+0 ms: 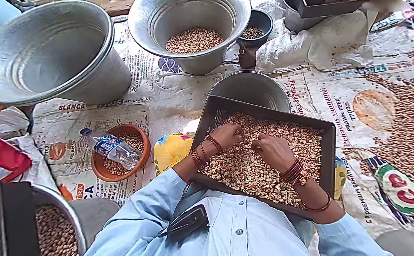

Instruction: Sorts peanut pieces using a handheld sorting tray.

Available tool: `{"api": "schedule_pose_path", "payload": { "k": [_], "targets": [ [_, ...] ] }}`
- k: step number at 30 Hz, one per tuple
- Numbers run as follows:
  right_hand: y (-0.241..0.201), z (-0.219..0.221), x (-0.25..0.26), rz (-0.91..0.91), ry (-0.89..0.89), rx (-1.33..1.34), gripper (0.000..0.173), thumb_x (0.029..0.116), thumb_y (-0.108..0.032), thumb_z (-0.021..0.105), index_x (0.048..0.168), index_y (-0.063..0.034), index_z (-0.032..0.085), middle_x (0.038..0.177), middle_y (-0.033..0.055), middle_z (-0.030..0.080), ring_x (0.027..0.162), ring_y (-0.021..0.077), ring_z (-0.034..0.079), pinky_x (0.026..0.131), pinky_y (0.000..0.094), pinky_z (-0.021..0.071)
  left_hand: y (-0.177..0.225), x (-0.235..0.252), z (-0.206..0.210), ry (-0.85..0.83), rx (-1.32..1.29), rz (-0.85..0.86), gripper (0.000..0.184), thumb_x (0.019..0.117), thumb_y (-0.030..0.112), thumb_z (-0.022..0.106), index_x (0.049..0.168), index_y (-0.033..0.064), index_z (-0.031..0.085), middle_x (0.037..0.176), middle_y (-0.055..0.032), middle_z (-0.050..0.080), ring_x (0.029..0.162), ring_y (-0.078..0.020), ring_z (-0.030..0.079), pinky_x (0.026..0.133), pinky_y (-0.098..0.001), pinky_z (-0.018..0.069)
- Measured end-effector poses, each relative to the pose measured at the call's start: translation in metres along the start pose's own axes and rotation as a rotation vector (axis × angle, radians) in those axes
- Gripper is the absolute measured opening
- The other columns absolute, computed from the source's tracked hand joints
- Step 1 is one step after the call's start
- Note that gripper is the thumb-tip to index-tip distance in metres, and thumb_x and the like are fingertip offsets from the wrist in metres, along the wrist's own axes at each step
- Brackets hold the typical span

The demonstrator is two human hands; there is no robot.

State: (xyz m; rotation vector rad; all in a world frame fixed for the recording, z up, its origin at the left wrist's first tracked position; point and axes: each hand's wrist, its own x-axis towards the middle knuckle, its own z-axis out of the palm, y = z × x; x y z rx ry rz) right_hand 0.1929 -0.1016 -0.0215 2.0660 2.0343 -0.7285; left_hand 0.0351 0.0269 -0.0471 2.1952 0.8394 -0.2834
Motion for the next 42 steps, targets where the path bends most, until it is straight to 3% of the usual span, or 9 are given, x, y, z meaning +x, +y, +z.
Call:
{"api": "schedule_pose_path", "payload": {
  "k": [4,9,13,16,22,34,37,39,42],
  "targets": [
    [0.003,0.004,-0.002,-0.011,0.044,0.015,0.023,0.1014,-0.013,0.056,0.115,-0.0078,0.074,0.112,0.0223,0.070,0.099,0.0427,0.069,0.079,0.0596,0.0523,-0.008,-0.001,0.000,0.398,0.073,0.039,0.033,0.0943,0.012,0.072,0.127,0.0077,0.068,0.128,-0.0226,0.061,0.114,-0.0414,0.062,0.090,-0.0566,0.0544],
    [0.005,-0.004,0.003,0.004,-0.002,0.031,0.025,0.1023,-0.014,0.055,0.117,-0.0069,0.073,0.114,0.0214,0.069,0.102,0.0413,0.069,0.082,0.0590,0.0519,0.009,-0.004,0.016,0.211,0.111,0.107,0.019,0.1009,0.011,0.060,0.113,0.0082,0.075,0.120,-0.0178,0.067,0.117,-0.0363,0.063,0.093,-0.0534,0.0531],
    [0.024,-0.014,-0.005,0.019,0.639,0.154,0.015,0.0970,-0.013,0.068,0.109,-0.0100,0.076,0.091,0.0165,0.069,0.075,0.0373,0.069,0.060,0.0564,0.0529,0.010,0.003,0.024,0.218,0.182,0.100,0.018,0.1007,0.012,0.060,0.110,0.0062,0.075,0.121,-0.0183,0.067,0.117,-0.0375,0.063,0.087,-0.0546,0.0542],
    [0.035,-0.037,-0.016,0.077,0.903,0.215,0.019,0.0991,-0.015,0.067,0.116,-0.0110,0.075,0.097,0.0163,0.071,0.077,0.0356,0.068,0.061,0.0551,0.0505,0.011,0.007,0.028,0.189,0.262,0.092,0.019,0.1017,0.014,0.060,0.111,0.0048,0.074,0.123,-0.0178,0.065,0.118,-0.0374,0.061,0.086,-0.0535,0.0550],
    [0.044,-0.017,-0.017,0.095,0.732,0.254,0.012,0.0963,-0.012,0.069,0.105,-0.0131,0.078,0.085,0.0104,0.067,0.067,0.0288,0.064,0.058,0.0520,0.0494,0.009,0.009,0.039,0.238,0.382,0.195,0.020,0.0977,0.007,0.058,0.110,0.0020,0.073,0.116,-0.0182,0.067,0.111,-0.0384,0.064,0.078,-0.0509,0.0563],
    [0.029,-0.005,-0.015,0.111,0.485,0.261,0.017,0.0986,-0.018,0.068,0.112,-0.0108,0.077,0.091,0.0153,0.071,0.079,0.0355,0.068,0.069,0.0574,0.0519,0.021,0.014,0.019,0.042,0.442,0.217,0.028,0.0922,0.009,0.063,0.118,0.0036,0.069,0.118,-0.0181,0.069,0.116,-0.0389,0.064,0.080,-0.0560,0.0542],
    [0.027,-0.006,-0.016,0.082,0.493,0.264,0.016,0.0981,-0.016,0.069,0.111,-0.0100,0.077,0.089,0.0152,0.070,0.075,0.0344,0.066,0.066,0.0564,0.0510,0.014,0.002,-0.003,0.471,0.206,0.324,0.022,0.0899,0.007,0.068,0.111,0.0012,0.069,0.100,-0.0174,0.070,0.088,-0.0346,0.071,0.070,-0.0542,0.0576],
    [0.026,-0.003,-0.016,0.034,0.486,0.272,0.017,0.0984,-0.014,0.067,0.111,-0.0091,0.077,0.090,0.0157,0.069,0.074,0.0344,0.067,0.066,0.0565,0.0520,0.015,-0.019,-0.023,0.740,0.109,0.320,0.038,0.0949,0.008,0.068,0.132,0.0022,0.060,0.103,-0.0169,0.065,0.075,-0.0289,0.066,0.065,-0.0451,0.0562],
    [0.022,-0.006,-0.012,-0.052,0.291,0.279,0.024,0.1032,-0.017,0.059,0.121,-0.0118,0.074,0.107,0.0155,0.072,0.088,0.0345,0.070,0.078,0.0577,0.0547,0.003,-0.039,-0.038,0.714,0.060,0.234,0.028,0.1005,0.009,0.061,0.128,0.0041,0.061,0.098,-0.0156,0.065,0.076,-0.0288,0.065,0.067,-0.0464,0.0551]
  ]
}}
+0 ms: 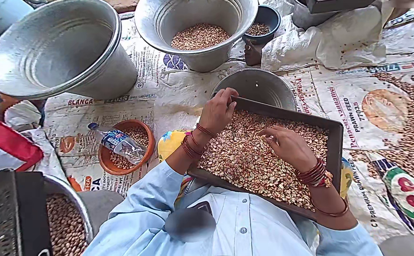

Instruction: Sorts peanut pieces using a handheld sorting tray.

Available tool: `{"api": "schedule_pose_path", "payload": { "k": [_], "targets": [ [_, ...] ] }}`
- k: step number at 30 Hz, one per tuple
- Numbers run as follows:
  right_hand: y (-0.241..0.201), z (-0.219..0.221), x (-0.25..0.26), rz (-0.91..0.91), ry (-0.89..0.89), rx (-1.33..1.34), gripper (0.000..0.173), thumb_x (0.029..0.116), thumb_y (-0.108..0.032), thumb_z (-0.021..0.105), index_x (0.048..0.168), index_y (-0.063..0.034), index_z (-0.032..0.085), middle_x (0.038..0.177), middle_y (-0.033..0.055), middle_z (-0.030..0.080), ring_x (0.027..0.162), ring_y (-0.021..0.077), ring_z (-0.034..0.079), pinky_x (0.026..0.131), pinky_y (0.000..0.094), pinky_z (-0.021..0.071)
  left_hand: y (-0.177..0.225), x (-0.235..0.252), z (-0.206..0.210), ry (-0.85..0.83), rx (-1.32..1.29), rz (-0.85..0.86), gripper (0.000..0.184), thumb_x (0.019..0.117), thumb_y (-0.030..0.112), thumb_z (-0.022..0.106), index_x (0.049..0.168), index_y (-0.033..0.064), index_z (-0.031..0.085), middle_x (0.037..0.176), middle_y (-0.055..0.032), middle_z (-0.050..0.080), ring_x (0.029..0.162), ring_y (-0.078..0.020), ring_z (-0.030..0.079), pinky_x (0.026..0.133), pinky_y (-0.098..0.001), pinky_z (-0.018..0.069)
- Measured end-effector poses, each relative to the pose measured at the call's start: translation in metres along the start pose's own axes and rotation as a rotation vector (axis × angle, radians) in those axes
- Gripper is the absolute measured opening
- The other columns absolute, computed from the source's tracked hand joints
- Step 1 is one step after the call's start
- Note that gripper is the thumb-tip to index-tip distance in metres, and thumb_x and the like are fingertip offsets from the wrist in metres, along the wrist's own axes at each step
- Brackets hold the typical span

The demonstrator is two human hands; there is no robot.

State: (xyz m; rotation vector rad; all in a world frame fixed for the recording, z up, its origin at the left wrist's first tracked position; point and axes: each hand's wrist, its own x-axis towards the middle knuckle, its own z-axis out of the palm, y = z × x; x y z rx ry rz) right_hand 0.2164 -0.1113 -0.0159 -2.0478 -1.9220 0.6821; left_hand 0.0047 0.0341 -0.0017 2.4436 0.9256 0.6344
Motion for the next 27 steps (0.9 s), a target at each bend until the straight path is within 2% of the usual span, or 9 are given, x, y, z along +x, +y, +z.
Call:
{"api": "schedule_pose_path", "payload": {
  "k": [2,4,6,9,12,17,22,25,27],
  "targets": [
    [-0.006,0.000,0.006,-0.049,-0.177,0.010,0.028,0.1060,-0.018,0.054,0.127,-0.0113,0.071,0.115,0.0158,0.072,0.098,0.0349,0.070,0.087,0.0584,0.0529,-0.012,-0.002,-0.001,-0.328,-0.018,-0.053,0.020,0.1039,0.012,0.057,0.118,0.0039,0.068,0.099,-0.0176,0.070,0.086,-0.0344,0.069,0.078,-0.0578,0.0551],
    [-0.012,0.006,0.015,-0.081,-0.296,0.002,0.029,0.1067,-0.018,0.051,0.127,-0.0100,0.070,0.118,0.0168,0.071,0.105,0.0357,0.069,0.091,0.0589,0.0512,-0.021,0.000,0.006,-0.749,0.007,-0.129,0.029,0.1087,0.019,0.050,0.126,0.0064,0.069,0.111,-0.0181,0.072,0.104,-0.0368,0.069,0.093,-0.0624,0.0493],
    [-0.015,0.013,0.026,-0.028,-0.347,-0.073,0.030,0.1073,-0.018,0.050,0.128,-0.0103,0.070,0.124,0.0180,0.069,0.113,0.0368,0.067,0.095,0.0587,0.0500,-0.028,-0.005,0.018,-0.892,0.045,-0.184,0.031,0.1092,0.021,0.048,0.130,0.0088,0.068,0.122,-0.0179,0.069,0.115,-0.0356,0.065,0.100,-0.0599,0.0464],
    [-0.012,0.023,0.033,0.075,-0.137,-0.199,0.027,0.1041,-0.015,0.057,0.126,-0.0079,0.071,0.127,0.0222,0.066,0.111,0.0425,0.066,0.086,0.0594,0.0538,-0.039,-0.019,0.032,-0.478,0.105,-0.170,0.025,0.0990,0.010,0.065,0.123,0.0067,0.071,0.124,-0.0206,0.065,0.115,-0.0391,0.064,0.094,-0.0569,0.0533],
    [-0.013,0.020,0.029,0.037,0.061,-0.142,0.020,0.1005,-0.015,0.064,0.116,-0.0077,0.074,0.108,0.0208,0.070,0.093,0.0408,0.070,0.075,0.0587,0.0544,-0.037,-0.029,0.035,-0.240,0.062,-0.063,0.013,0.0934,0.005,0.070,0.105,0.0032,0.075,0.108,-0.0191,0.069,0.103,-0.0376,0.068,0.085,-0.0532,0.0564],
    [-0.025,0.026,0.021,-0.005,0.004,-0.105,0.019,0.1011,-0.016,0.061,0.110,-0.0107,0.077,0.103,0.0142,0.075,0.089,0.0357,0.072,0.076,0.0582,0.0543,-0.025,-0.037,0.043,-0.574,0.123,-0.137,0.018,0.1004,0.015,0.063,0.109,0.0059,0.076,0.117,-0.0164,0.070,0.119,-0.0353,0.063,0.093,-0.0543,0.0530],
    [-0.038,0.040,0.021,-0.016,-0.155,-0.080,0.022,0.1018,-0.017,0.058,0.114,-0.0086,0.075,0.108,0.0159,0.074,0.100,0.0364,0.071,0.083,0.0577,0.0536,-0.021,-0.029,0.043,-0.621,0.166,-0.104,0.019,0.1002,0.015,0.061,0.110,0.0060,0.075,0.117,-0.0160,0.069,0.118,-0.0356,0.063,0.089,-0.0554,0.0525],
    [-0.044,0.048,0.023,-0.051,-0.166,-0.087,0.023,0.1008,-0.015,0.057,0.111,-0.0069,0.075,0.106,0.0188,0.073,0.096,0.0389,0.071,0.079,0.0587,0.0535,-0.021,-0.025,0.033,-0.097,0.052,0.030,0.016,0.0948,0.013,0.069,0.107,0.0053,0.075,0.096,-0.0147,0.070,0.084,-0.0311,0.071,0.072,-0.0500,0.0587],
    [-0.044,0.056,0.023,-0.081,-0.137,-0.088,0.023,0.1007,-0.015,0.056,0.111,-0.0076,0.076,0.105,0.0185,0.073,0.092,0.0386,0.072,0.076,0.0577,0.0540,-0.015,-0.018,0.017,0.155,-0.001,0.048,0.026,0.0943,0.012,0.071,0.119,0.0060,0.072,0.095,-0.0128,0.067,0.070,-0.0243,0.065,0.062,-0.0413,0.0554]
  ]
}}
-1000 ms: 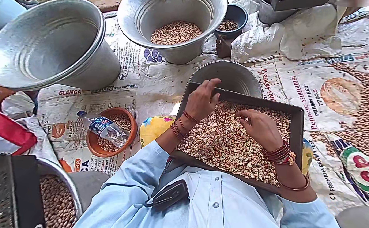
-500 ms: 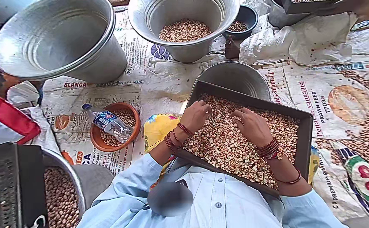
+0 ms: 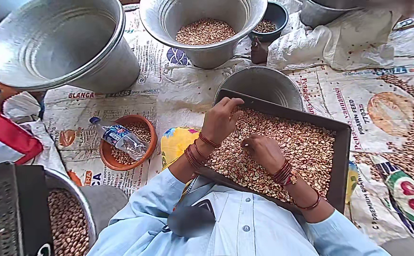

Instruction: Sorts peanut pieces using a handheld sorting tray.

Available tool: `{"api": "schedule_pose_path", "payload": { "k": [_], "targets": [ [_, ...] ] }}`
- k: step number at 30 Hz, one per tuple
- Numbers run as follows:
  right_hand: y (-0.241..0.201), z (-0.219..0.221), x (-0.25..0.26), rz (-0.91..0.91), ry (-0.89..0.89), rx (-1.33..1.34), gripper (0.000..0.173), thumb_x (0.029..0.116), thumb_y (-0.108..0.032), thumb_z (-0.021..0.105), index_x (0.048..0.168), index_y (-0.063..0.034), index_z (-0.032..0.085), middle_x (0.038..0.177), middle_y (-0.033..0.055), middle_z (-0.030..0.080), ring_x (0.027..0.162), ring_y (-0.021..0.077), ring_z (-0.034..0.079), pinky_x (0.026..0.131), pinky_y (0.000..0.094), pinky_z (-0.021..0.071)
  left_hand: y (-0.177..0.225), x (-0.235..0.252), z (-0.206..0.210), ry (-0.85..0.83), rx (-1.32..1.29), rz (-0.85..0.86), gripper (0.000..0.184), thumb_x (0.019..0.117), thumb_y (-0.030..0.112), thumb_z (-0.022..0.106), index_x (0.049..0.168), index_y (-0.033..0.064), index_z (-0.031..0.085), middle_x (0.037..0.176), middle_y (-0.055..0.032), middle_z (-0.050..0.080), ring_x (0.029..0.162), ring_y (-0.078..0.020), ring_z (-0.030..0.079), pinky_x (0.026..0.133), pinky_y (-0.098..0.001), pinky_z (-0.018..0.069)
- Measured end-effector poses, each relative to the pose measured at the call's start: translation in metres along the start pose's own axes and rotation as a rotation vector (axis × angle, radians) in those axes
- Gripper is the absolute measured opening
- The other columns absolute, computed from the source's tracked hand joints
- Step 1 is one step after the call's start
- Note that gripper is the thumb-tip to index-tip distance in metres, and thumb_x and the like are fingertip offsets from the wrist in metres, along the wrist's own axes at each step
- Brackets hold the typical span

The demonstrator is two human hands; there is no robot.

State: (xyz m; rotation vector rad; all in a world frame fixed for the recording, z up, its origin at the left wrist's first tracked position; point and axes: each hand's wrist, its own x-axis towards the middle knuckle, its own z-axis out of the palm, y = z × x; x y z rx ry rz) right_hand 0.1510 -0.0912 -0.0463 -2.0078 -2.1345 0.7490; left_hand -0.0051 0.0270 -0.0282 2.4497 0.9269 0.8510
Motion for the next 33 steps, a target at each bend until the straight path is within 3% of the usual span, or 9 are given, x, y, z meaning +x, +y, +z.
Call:
{"api": "schedule_pose_path", "payload": {
  "k": [2,6,13,16,18,21,24,28,33],
  "targets": [
    [-0.002,0.004,0.001,-0.002,-0.026,-0.023,0.024,0.1022,-0.016,0.055,0.113,-0.0073,0.075,0.106,0.0197,0.072,0.094,0.0396,0.071,0.077,0.0577,0.0535,0.003,0.002,-0.015,0.004,-0.015,-0.039,0.025,0.0945,0.010,0.071,0.120,0.0058,0.070,0.095,-0.0129,0.067,0.068,-0.0234,0.064,0.061,-0.0402,0.0543],
    [-0.003,0.009,0.004,-0.010,-0.055,-0.092,0.023,0.1009,-0.016,0.055,0.111,-0.0057,0.074,0.106,0.0211,0.071,0.095,0.0410,0.070,0.075,0.0577,0.0528,-0.018,-0.010,-0.012,-0.226,0.085,-0.097,0.012,0.0948,0.003,0.066,0.102,0.0040,0.075,0.091,-0.0144,0.069,0.077,-0.0306,0.069,0.068,-0.0500,0.0572],
    [-0.002,0.012,0.000,-0.030,-0.070,-0.107,0.026,0.1013,-0.019,0.052,0.111,-0.0050,0.072,0.106,0.0202,0.070,0.092,0.0399,0.070,0.073,0.0561,0.0525,-0.019,-0.038,-0.005,-0.684,0.326,-0.166,0.019,0.1015,0.010,0.058,0.108,0.0068,0.076,0.113,-0.0162,0.071,0.107,-0.0363,0.068,0.082,-0.0532,0.0545],
    [-0.002,0.005,0.002,-0.005,-0.134,-0.089,0.028,0.1004,-0.022,0.053,0.114,-0.0052,0.071,0.111,0.0207,0.069,0.097,0.0399,0.069,0.077,0.0568,0.0518,-0.019,-0.042,0.001,-0.687,0.377,-0.136,0.019,0.1012,0.011,0.059,0.108,0.0057,0.076,0.114,-0.0171,0.070,0.108,-0.0378,0.067,0.081,-0.0526,0.0550],
    [0.003,-0.006,0.001,0.031,-0.059,-0.058,0.027,0.0994,-0.023,0.056,0.115,-0.0069,0.072,0.111,0.0191,0.070,0.096,0.0391,0.070,0.076,0.0583,0.0523,-0.018,-0.041,0.003,-0.709,0.387,-0.126,0.019,0.1000,0.011,0.060,0.109,0.0045,0.075,0.115,-0.0178,0.070,0.110,-0.0385,0.066,0.082,-0.0532,0.0543],
    [0.026,-0.024,-0.004,0.048,0.490,-0.025,0.019,0.0949,-0.018,0.067,0.108,-0.0075,0.075,0.093,0.0167,0.071,0.075,0.0377,0.070,0.059,0.0566,0.0534,-0.017,-0.040,0.004,-0.763,0.378,-0.151,0.019,0.1000,0.010,0.059,0.111,0.0037,0.074,0.116,-0.0190,0.069,0.112,-0.0390,0.065,0.083,-0.0542,0.0532],
    [0.043,-0.056,-0.016,0.139,0.733,0.006,0.025,0.1000,-0.017,0.064,0.122,-0.0087,0.071,0.100,0.0180,0.069,0.076,0.0356,0.068,0.061,0.0544,0.0526,-0.016,-0.040,0.003,-0.699,0.310,-0.196,0.022,0.0988,0.004,0.057,0.114,0.0010,0.072,0.115,-0.0203,0.068,0.111,-0.0390,0.066,0.084,-0.0540,0.0542],
    [0.052,-0.055,-0.033,0.175,0.664,0.038,0.020,0.0997,-0.016,0.065,0.115,-0.0087,0.074,0.095,0.0167,0.070,0.074,0.0348,0.068,0.061,0.0553,0.0518,-0.020,-0.041,0.009,-0.499,0.132,-0.145,0.016,0.0974,0.003,0.060,0.106,-0.0006,0.073,0.106,-0.0206,0.071,0.104,-0.0378,0.069,0.087,-0.0530,0.0557],
    [0.055,-0.034,-0.041,0.206,0.544,0.041,0.018,0.0986,-0.017,0.067,0.112,-0.0111,0.076,0.089,0.0141,0.071,0.071,0.0327,0.068,0.061,0.0539,0.0520,-0.013,-0.032,0.015,-0.758,0.180,-0.195,0.021,0.1013,0.007,0.057,0.112,-0.0002,0.073,0.116,-0.0211,0.070,0.117,-0.0374,0.065,0.099,-0.0527,0.0514]
  ]
}}
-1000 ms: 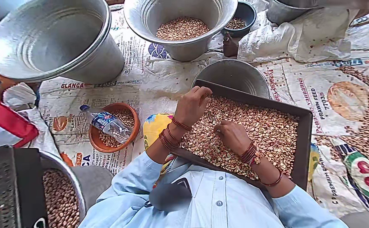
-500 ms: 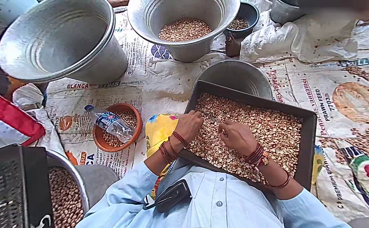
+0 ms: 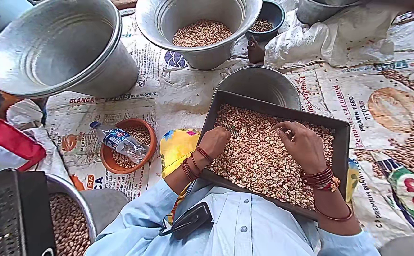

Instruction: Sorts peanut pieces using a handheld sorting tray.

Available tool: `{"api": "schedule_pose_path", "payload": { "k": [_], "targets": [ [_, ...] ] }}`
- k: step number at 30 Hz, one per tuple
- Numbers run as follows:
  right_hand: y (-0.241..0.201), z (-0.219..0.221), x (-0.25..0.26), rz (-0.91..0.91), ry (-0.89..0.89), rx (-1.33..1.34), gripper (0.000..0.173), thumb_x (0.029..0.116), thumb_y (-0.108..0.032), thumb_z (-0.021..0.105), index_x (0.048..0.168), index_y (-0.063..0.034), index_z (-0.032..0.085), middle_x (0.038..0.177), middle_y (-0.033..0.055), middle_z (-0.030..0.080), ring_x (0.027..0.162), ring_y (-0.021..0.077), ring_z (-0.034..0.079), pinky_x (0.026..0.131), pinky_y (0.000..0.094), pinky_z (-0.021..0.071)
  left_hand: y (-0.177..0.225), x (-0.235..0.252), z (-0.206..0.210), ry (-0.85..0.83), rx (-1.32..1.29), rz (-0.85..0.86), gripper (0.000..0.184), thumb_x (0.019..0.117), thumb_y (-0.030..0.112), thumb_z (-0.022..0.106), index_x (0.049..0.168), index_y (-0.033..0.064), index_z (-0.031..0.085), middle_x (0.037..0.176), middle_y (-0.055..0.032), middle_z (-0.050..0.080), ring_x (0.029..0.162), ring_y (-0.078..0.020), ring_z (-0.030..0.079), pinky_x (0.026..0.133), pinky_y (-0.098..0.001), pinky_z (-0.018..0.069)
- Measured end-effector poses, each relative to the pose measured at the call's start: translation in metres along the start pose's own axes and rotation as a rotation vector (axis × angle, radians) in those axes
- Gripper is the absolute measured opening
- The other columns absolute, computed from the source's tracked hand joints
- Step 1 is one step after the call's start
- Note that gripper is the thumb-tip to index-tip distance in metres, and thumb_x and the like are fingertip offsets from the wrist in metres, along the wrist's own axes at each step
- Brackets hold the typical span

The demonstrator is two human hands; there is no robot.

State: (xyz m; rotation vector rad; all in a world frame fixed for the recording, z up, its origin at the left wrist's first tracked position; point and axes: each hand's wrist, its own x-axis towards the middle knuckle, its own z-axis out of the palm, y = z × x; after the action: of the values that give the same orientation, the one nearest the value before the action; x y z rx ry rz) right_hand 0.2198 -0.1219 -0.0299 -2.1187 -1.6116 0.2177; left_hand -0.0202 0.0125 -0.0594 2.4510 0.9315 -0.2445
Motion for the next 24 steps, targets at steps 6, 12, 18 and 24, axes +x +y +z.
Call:
{"api": "schedule_pose_path", "payload": {
  "k": [6,12,18,24],
  "targets": [
    [0.011,-0.012,-0.001,0.129,-0.181,-0.003,0.021,0.1004,-0.017,0.066,0.119,-0.0124,0.075,0.104,0.0165,0.073,0.087,0.0367,0.071,0.074,0.0607,0.0532,0.000,0.013,-0.020,0.521,-0.053,0.188,0.015,0.0943,0.004,0.067,0.108,0.0015,0.073,0.102,-0.0184,0.071,0.093,-0.0357,0.071,0.080,-0.0522,0.0588],
    [0.033,-0.038,0.012,0.295,-0.176,-0.174,0.026,0.0997,-0.010,0.063,0.123,-0.0105,0.073,0.121,0.0215,0.070,0.107,0.0470,0.067,0.081,0.0703,0.0492,0.050,0.038,-0.011,0.421,-0.081,0.429,0.023,0.0961,0.010,0.068,0.117,0.0043,0.073,0.112,-0.0175,0.071,0.103,-0.0345,0.070,0.085,-0.0496,0.0593],
    [0.014,-0.007,0.027,0.360,-0.367,-0.292,0.039,0.0983,-0.011,0.064,0.137,-0.0088,0.064,0.130,0.0276,0.062,0.114,0.0506,0.062,0.085,0.0676,0.0503,0.073,0.058,0.019,-0.057,0.041,0.568,0.036,0.0977,0.010,0.062,0.133,0.0085,0.065,0.141,-0.0203,0.059,0.139,-0.0371,0.050,0.117,-0.0555,0.0348],
    [-0.076,0.047,-0.020,-0.082,-0.613,-0.194,0.052,0.0946,0.003,0.054,0.146,-0.0069,0.056,0.151,0.0283,0.048,0.118,0.0520,0.060,0.082,0.0623,0.0540,0.021,0.039,-0.014,-0.095,0.194,0.080,0.035,0.0981,0.007,0.063,0.133,0.0077,0.067,0.139,-0.0214,0.059,0.136,-0.0408,0.050,0.109,-0.0591,0.0407]
  ]
}}
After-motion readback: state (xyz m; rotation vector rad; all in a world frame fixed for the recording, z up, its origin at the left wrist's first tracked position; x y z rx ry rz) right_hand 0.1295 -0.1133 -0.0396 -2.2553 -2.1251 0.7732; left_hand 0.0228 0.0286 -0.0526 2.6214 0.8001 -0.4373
